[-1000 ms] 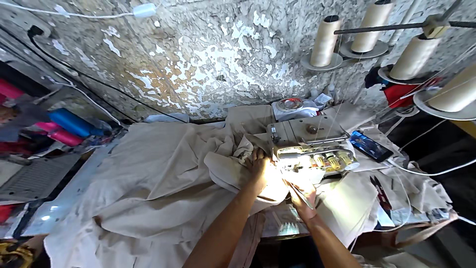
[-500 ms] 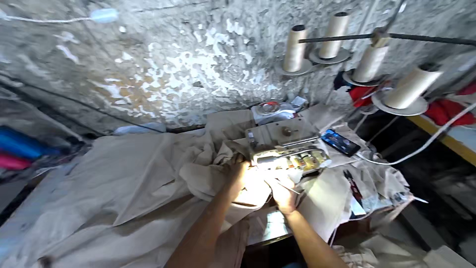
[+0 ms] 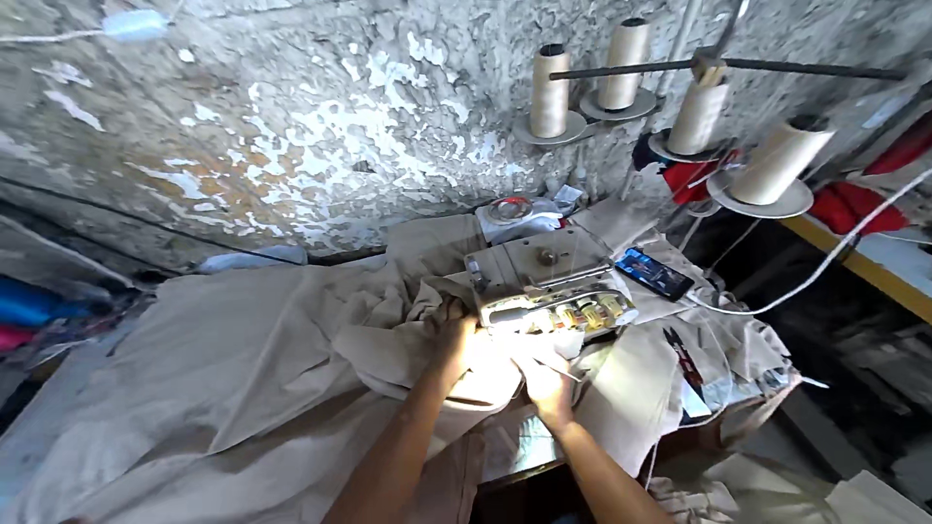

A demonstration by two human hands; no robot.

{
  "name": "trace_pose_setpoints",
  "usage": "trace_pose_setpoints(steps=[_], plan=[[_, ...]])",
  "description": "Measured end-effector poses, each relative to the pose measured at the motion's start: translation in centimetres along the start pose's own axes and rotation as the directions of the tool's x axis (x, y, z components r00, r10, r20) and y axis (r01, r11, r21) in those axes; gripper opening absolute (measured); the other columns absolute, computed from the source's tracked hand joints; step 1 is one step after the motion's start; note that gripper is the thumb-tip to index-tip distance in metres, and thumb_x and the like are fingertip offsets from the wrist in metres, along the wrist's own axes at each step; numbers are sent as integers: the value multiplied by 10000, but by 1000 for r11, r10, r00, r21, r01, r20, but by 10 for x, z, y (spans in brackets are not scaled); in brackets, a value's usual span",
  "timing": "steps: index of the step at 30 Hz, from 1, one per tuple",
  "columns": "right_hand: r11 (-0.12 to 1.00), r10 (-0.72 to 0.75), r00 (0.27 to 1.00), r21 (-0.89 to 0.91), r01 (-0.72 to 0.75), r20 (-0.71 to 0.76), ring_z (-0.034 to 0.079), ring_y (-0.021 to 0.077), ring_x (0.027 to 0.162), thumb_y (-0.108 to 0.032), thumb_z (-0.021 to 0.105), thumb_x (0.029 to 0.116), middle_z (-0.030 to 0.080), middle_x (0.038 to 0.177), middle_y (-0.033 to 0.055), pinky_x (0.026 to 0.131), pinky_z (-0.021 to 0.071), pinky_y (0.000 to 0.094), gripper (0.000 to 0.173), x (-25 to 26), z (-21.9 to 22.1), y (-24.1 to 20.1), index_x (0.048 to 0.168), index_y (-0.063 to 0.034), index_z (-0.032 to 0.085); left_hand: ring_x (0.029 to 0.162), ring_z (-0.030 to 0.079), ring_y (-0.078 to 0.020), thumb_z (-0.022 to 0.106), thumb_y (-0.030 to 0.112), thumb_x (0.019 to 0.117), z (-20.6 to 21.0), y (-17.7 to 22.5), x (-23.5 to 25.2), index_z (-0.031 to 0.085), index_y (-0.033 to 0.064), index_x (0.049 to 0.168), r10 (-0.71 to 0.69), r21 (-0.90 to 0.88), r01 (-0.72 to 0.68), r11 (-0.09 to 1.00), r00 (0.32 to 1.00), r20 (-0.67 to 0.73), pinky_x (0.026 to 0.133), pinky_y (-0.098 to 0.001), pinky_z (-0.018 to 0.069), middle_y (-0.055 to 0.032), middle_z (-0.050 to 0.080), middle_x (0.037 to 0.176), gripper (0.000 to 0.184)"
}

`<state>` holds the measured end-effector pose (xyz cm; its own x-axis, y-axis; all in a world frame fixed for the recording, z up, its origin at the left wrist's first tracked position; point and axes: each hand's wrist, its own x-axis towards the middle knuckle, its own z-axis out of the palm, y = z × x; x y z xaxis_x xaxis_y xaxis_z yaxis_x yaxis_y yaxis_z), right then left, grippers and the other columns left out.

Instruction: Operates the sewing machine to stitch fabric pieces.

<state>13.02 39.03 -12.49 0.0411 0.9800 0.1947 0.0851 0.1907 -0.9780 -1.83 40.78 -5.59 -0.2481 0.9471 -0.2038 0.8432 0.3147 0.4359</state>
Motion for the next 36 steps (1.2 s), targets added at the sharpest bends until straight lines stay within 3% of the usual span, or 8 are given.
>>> trace_pose_setpoints(steps=[3, 7, 17, 22, 25, 27, 30, 36], plan=[[991, 103, 994, 84, -100, -33, 683, 47, 844, 79, 675, 872, 725, 967, 153, 805, 564, 193, 239, -1, -7, -8, 1099, 154, 669, 1537, 218, -398, 622, 207, 1019, -3, 6, -6, 635, 40, 1332, 12, 105, -11, 994, 1000, -7, 1189, -647, 161, -199, 384, 1599, 356], [916, 259, 965, 324, -236, -30, 545, -18, 492, 136, 609, 881, 628, 638, -41, 504, 493, 143, 111, 3, -8, -10, 939, 50, 646, 1512, 275, -401, 657, 179, 989, -1, 2, -9, 651, 39, 1317, 74, 184, -59, 981, 994, -78, 1190, -627, 191, -194, 436, 1561, 357], [634, 526, 803, 499, -590, 281, 499, 9, 422, 78, 496, 1002, 679, 653, 51, 405, 410, 144, 166, 12, -26, -28, 915, 31, 630, 1288, 522, -437, 549, 130, 1046, -17, -5, -2, 689, -34, 1154, -3, -64, -11, 998, 979, -204, 1069, -619, 375, -246, 602, 1330, 241], [662, 500, 834, 518, -541, 232, 515, 24, 424, 161, 512, 954, 702, 695, 85, 404, 423, 145, 146, 11, -25, -36, 941, 54, 610, 1065, 629, -313, 438, 154, 1102, -37, -16, 3, 623, -59, 1225, -78, -412, 46, 910, 995, -63, 953, -498, 475, -218, 664, 1158, 308], [713, 454, 872, 512, -478, 183, 506, 18, 422, 163, 527, 938, 687, 659, 62, 408, 420, 143, 157, 11, -21, -36, 933, 50, 637, 678, 556, -68, 382, 198, 1122, -47, -15, -4, 559, 12, 1197, -145, -710, 78, 700, 989, -33, 615, -225, 446, -45, 636, 878, 267], [748, 420, 895, 503, -434, 149, 505, 19, 419, 157, 552, 935, 668, 619, 47, 411, 422, 147, 148, 11, -20, -34, 928, 59, 662, 576, 586, -51, 375, 200, 1123, -55, -17, -3, 546, 43, 1154, -203, -858, 97, 504, 979, -8, 534, -194, 477, -15, 653, 769, 234], [822, 336, 937, 456, -341, 95, 515, 15, 435, 156, 580, 907, 634, 587, 1, 437, 443, 150, 140, 10, -17, -27, 941, 39, 648, 667, 683, -91, 359, 214, 1127, -66, -22, -1, 558, 66, 1122, -274, -946, 81, 314, 962, -9, 595, -227, 541, -30, 725, 825, 248], [961, 107, 994, 257, -101, -8, 561, -45, 560, 120, 618, 863, 659, 764, -46, 551, 507, 120, 173, 1, -15, -17, 1021, 56, 642, 812, 731, -129, 351, 211, 1130, -73, -31, 3, 531, 64, 1202, -355, -964, 38, 263, 933, -60, 683, -269, 577, -54, 751, 984, 244]])
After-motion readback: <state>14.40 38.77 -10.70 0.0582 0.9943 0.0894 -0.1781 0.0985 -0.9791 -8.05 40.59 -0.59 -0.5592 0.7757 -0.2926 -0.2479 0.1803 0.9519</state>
